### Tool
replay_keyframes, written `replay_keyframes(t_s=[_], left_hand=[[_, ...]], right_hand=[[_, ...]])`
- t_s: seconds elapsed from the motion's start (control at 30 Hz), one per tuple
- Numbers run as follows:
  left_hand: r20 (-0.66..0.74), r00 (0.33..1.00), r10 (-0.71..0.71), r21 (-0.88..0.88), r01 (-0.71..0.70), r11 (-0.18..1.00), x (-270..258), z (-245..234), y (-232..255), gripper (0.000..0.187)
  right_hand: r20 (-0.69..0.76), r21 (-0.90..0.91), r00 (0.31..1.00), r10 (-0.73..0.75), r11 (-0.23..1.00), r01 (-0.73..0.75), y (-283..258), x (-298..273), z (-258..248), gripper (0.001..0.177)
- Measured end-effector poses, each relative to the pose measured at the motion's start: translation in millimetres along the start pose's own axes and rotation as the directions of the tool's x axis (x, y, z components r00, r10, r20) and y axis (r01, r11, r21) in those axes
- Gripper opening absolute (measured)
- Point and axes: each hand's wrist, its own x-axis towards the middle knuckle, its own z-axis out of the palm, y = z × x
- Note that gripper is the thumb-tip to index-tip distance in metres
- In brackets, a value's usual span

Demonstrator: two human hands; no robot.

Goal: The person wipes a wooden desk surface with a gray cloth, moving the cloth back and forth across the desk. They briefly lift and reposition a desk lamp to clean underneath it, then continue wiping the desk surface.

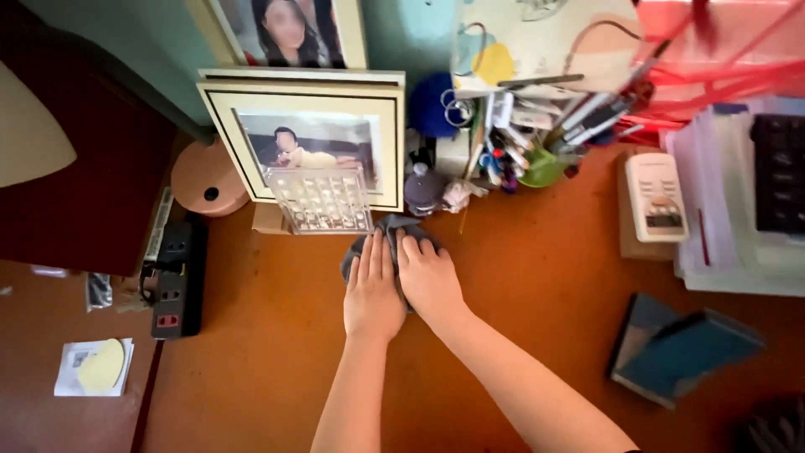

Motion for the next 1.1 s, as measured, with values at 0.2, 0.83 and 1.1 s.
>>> replay_keyframes(t_s=[0.2, 0.83, 1.1], left_hand=[[0.009, 0.999, 0.042, -0.031, -0.042, 0.999, -39.3, 19.3, 15.0, 0.062], [-0.246, 0.913, 0.325, -0.071, -0.352, 0.933, -186.0, 138.0, 66.4, 0.058], [-0.101, 0.932, 0.347, -0.127, -0.358, 0.925, -137.4, 94.9, 66.1, 0.057]], right_hand=[[0.104, -0.041, 0.994, 0.029, 0.999, -0.025, -5.4, -52.7, -26.4, 0.052], [0.452, 0.053, 0.890, 0.056, 0.995, -0.089, 1.2, -206.6, -159.0, 0.038], [0.595, 0.413, 0.743, 0.308, 0.676, -0.610, 36.3, -165.2, -119.9, 0.017]])
